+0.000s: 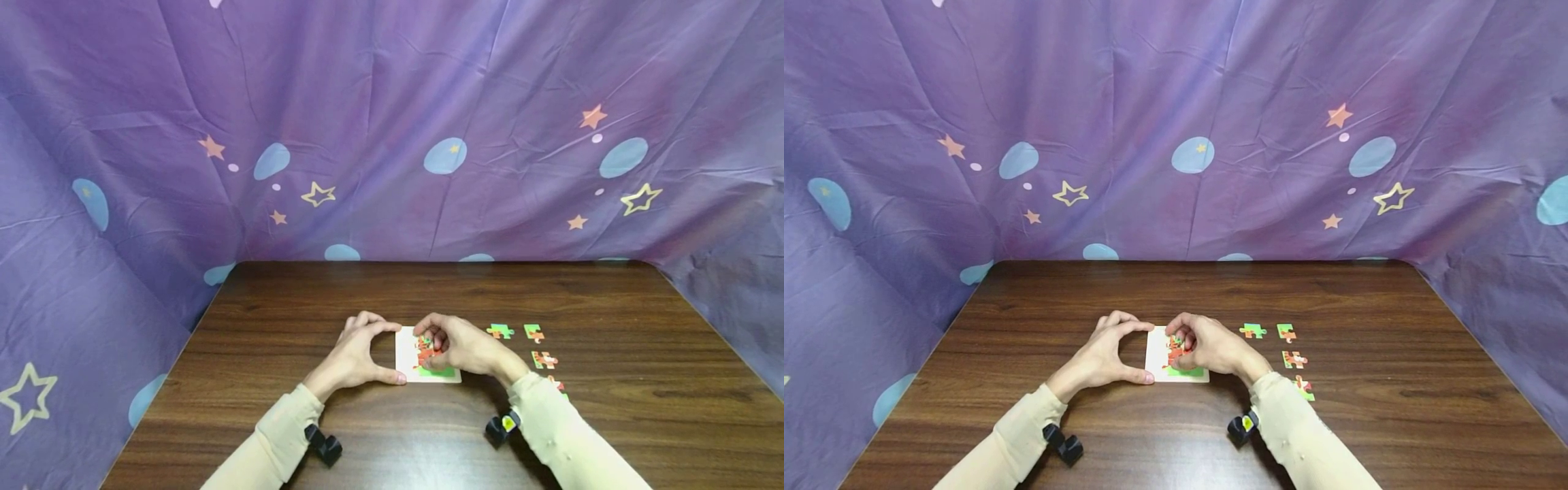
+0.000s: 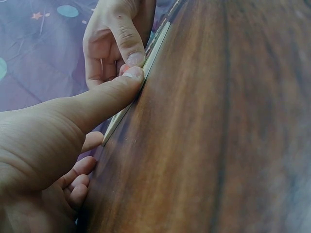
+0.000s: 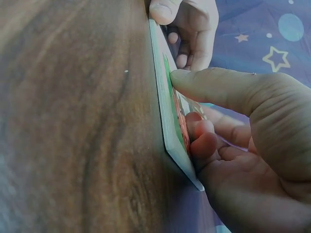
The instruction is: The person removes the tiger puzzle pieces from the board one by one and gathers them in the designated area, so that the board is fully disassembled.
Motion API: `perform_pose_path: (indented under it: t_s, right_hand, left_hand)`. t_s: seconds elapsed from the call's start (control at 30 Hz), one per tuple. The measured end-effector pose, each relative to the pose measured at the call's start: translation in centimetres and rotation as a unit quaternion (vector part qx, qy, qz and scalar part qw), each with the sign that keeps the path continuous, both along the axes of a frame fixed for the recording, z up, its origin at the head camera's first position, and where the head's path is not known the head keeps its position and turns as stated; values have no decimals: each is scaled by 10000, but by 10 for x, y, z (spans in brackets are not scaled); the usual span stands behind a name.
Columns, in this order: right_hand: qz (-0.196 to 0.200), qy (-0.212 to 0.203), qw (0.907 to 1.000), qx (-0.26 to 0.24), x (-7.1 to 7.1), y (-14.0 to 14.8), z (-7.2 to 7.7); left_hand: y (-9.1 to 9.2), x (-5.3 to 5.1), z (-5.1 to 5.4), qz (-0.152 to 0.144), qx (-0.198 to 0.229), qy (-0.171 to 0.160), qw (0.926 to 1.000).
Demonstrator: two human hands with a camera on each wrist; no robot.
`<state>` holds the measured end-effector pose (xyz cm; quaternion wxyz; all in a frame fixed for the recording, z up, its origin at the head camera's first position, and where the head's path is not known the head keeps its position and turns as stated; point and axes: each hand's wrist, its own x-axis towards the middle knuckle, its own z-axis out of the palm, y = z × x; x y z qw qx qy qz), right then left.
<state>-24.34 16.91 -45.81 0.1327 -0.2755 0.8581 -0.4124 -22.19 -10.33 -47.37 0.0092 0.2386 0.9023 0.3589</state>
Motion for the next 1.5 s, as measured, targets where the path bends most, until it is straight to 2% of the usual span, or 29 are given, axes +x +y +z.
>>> perform_pose_path:
  t_s: [0.13, 0.33, 0.67, 0.77, 0.9, 1.1, 1.3, 1.5]
  right_hand:
    - [-99, -34, 9999, -15, 0, 1, 1]
    - [-123, 62, 9999, 52, -1, 4, 2]
    - [-184, -136, 9992, -333, -1, 7, 9]
    - [-263, -136, 9984, -476, -2, 10, 16]
    - [-414, 59, 9967, -702, -3, 15, 30]
    - [-844, 271, 9896, -1132, -1, 22, 48]
    - [-999, 709, 9864, -1094, 6, 37, 59]
    - [-1209, 1042, 9820, -1012, 21, 66, 78]
  left_hand:
    - [1, 0, 0, -7, 1, 71, 10000]
    - [4, -3, 2, 58, -36, -168, 9998]
    - [7, -5, 4, 34, -9, -113, 9999]
    - [8, -5, 6, 25, 9, -114, 9999]
    - [8, -5, 7, 36, 8, -130, 9999]
    - [5, -3, 4, 27, -13, -74, 10000]
    - [-1, 2, 0, 39, -32, -5, 10000]
    - [1, -1, 1, 51, -8, -87, 9999]
